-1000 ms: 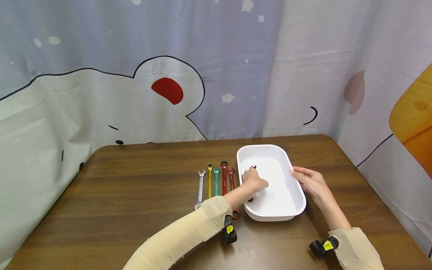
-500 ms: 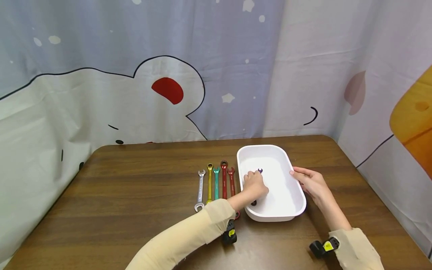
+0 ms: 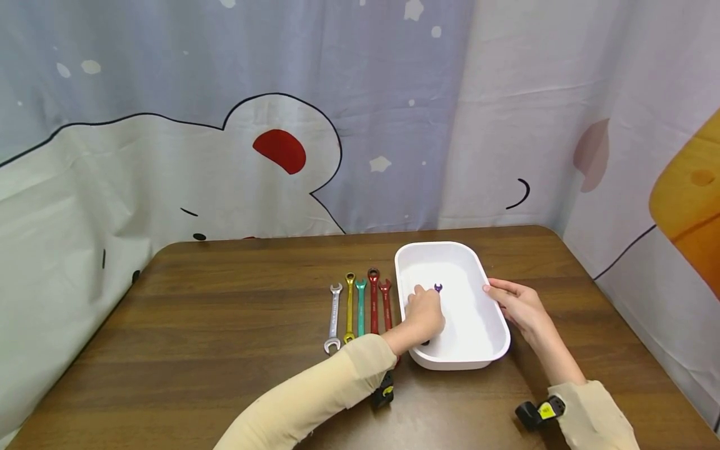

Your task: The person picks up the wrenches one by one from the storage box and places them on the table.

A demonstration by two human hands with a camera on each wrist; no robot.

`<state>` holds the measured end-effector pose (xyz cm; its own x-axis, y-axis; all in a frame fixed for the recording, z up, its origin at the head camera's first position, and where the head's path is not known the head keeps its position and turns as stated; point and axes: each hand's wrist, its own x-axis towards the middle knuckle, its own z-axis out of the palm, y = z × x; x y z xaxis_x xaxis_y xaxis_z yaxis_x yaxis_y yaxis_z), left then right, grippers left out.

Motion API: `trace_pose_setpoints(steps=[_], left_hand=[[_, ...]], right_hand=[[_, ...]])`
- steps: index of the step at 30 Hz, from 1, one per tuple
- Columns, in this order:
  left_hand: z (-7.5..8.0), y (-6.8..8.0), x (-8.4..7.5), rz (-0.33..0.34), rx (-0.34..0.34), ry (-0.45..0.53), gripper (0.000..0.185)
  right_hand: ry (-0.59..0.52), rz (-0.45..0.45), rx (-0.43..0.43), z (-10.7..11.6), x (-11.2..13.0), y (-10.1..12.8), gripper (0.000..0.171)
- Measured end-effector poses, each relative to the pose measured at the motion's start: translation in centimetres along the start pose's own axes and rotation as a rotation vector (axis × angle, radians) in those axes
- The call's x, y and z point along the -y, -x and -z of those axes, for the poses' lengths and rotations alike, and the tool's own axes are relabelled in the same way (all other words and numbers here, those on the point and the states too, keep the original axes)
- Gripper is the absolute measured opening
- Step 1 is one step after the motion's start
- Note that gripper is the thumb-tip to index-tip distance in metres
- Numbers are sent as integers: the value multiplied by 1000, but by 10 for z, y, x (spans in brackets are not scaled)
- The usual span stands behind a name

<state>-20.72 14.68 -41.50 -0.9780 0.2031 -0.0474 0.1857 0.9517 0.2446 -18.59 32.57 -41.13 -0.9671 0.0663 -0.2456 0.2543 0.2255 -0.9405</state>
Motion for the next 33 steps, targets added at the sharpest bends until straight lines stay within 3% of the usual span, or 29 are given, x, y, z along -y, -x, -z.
trace_pose_setpoints(steps=[14, 25, 33], left_hand=[[-3, 0, 0, -32, -33, 12, 13], [0, -1, 6, -20, -19, 182, 8], [1, -1, 4, -19, -8, 159, 10]], right_hand=[[-22, 4, 3, 0, 0, 1, 41], [-10, -6, 0, -2, 2, 0, 58], [-26, -7, 6, -1, 1, -1, 57]])
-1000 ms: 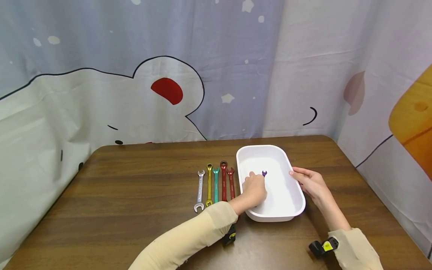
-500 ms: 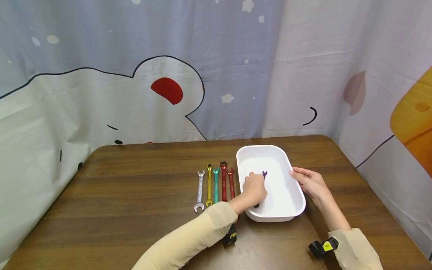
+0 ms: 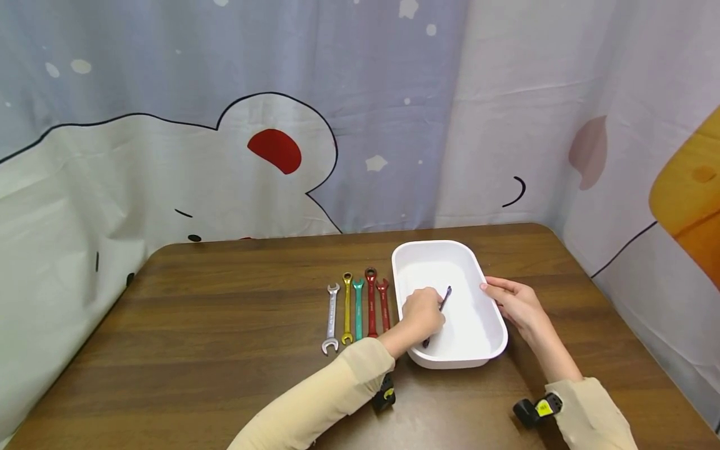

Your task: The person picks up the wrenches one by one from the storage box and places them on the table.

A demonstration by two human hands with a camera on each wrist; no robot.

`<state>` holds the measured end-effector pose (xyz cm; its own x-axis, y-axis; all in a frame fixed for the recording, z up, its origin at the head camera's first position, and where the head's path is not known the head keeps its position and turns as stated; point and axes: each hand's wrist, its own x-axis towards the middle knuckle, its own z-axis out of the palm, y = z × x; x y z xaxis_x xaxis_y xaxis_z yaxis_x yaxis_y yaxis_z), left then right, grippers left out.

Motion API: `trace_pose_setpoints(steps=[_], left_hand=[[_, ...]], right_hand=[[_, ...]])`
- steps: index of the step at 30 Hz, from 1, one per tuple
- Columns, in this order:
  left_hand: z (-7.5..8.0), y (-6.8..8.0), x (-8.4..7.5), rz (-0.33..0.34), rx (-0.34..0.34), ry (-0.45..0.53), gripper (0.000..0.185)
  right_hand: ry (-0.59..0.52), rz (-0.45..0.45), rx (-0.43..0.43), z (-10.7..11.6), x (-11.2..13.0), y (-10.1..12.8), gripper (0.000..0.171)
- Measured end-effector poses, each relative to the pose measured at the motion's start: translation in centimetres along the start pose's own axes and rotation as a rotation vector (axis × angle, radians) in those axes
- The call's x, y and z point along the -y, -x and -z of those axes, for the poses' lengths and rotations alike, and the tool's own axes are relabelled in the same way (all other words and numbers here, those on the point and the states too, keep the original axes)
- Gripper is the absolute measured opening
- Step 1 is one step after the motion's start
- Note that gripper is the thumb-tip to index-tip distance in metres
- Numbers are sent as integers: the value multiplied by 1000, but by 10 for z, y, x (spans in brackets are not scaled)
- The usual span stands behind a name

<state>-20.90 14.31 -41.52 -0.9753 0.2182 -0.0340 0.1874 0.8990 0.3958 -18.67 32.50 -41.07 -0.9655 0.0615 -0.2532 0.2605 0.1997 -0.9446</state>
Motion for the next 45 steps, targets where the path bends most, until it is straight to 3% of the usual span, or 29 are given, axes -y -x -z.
trace_pose_setpoints(steps=[8, 13, 18, 22, 26, 31, 38, 45], left_hand=[[1, 1, 3, -5, 18, 86, 30], [0, 0, 6, -21, 17, 184, 6], [1, 1, 7, -41, 12, 307, 20], [2, 1, 8, -49, 18, 406, 23], [2, 2, 6, -41, 23, 509, 25], [5, 1, 6, -64, -16, 590, 28], [7, -1, 5, -157, -101, 608, 34], [6, -2, 3, -140, -102, 710, 33]], right_hand=[[24, 1, -13, -2, 2, 2, 64], [6, 9, -11, -2, 2, 2, 57], [-6, 5, -9, -2, 1, 2, 42], [-10, 1, -1, -2, 1, 1, 51], [-21, -5, 0, -2, 0, 1, 48], [-27, -6, -2, -2, 0, 0, 44], [-24, -4, -9, -3, 0, 0, 54], [-55, 11, -14, -2, -1, 1, 37]])
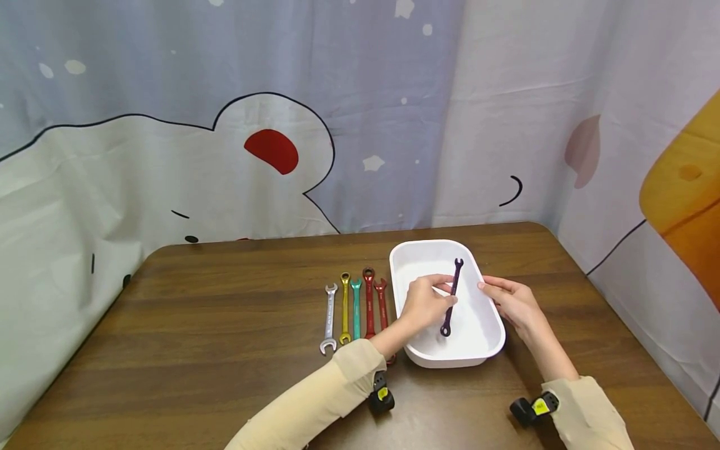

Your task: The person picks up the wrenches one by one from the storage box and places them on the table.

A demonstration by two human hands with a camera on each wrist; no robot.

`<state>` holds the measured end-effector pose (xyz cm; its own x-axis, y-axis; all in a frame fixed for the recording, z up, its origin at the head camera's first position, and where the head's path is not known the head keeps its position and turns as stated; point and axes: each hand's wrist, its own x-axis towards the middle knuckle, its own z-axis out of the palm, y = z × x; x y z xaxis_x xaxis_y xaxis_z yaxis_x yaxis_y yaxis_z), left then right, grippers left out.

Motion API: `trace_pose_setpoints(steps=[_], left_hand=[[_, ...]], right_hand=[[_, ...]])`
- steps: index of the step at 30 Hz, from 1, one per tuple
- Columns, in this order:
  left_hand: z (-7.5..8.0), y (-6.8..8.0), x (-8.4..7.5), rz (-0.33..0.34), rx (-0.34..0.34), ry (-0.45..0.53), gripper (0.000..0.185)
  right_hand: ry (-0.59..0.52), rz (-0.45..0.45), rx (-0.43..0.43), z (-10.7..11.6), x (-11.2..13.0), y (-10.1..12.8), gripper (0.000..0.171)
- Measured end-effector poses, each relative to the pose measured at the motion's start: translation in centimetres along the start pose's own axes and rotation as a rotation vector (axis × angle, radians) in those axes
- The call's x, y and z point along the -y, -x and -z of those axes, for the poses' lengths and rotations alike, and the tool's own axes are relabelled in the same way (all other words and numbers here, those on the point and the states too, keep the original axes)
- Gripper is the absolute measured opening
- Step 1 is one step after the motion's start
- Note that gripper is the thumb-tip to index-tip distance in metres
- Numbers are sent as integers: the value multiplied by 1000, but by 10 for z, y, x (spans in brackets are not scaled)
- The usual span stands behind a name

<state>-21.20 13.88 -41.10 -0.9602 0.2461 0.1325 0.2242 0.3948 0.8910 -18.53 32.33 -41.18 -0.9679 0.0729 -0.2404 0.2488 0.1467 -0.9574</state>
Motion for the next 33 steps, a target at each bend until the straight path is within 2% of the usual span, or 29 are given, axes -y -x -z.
trace_pose_setpoints(steps=[3, 8, 15, 22, 29, 33], left_hand=[[0, 0, 0, -5, -13, 28, 33], [1, 1, -2, -25, -39, 69, 33], [3, 3, -3, -58, -71, 93, 34], [7, 6, -5, -2, -81, 171, 33], [15, 8, -7, 20, -94, 208, 32], [20, 10, -8, 36, -81, 289, 32]], right_hand=[[3, 1, -1, -1, 1, 0, 41], [33, 5, -4, -1, 2, 0, 57], [79, -14, -15, -1, 2, -1, 64], [101, -9, -27, -1, 0, -1, 64], [120, 8, -28, -2, 0, -1, 66], [139, 11, -35, -3, 1, 0, 67]])
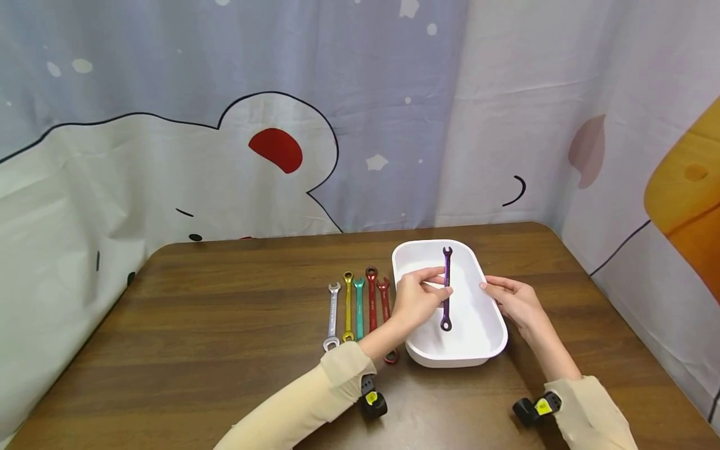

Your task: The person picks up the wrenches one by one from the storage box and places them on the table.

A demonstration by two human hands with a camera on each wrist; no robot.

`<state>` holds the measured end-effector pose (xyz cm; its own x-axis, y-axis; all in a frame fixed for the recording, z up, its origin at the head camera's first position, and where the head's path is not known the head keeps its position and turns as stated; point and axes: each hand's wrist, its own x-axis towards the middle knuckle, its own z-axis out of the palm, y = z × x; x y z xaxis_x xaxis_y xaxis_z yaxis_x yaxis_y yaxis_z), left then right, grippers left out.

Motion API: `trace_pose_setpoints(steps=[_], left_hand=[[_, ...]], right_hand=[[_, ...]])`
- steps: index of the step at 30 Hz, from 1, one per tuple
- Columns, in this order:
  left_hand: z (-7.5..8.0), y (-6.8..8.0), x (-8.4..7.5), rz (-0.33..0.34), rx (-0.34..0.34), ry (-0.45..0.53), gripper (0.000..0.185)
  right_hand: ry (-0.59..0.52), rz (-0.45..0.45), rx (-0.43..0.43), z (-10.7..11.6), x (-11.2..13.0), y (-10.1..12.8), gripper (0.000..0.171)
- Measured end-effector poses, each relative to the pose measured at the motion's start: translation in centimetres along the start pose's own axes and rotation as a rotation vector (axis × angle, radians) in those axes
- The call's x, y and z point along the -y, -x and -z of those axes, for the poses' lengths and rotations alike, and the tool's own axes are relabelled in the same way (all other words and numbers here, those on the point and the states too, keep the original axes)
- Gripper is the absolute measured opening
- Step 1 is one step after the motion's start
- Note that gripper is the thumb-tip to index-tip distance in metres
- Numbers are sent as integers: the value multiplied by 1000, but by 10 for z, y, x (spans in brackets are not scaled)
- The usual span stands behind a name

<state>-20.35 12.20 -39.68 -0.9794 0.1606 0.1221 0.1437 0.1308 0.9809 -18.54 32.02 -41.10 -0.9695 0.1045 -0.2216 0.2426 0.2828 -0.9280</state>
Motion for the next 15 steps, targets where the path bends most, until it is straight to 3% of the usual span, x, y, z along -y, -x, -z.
trace_pose_setpoints(steps=[11, 15], left_hand=[[21, -1, -2, 126, 3, 234, 31], [30, -2, -2, 150, 7, 257, 31]], right_hand=[[-16, -1, 4, 1, 0, 0, 63], [-34, 7, 15, 3, 0, -1, 56]])
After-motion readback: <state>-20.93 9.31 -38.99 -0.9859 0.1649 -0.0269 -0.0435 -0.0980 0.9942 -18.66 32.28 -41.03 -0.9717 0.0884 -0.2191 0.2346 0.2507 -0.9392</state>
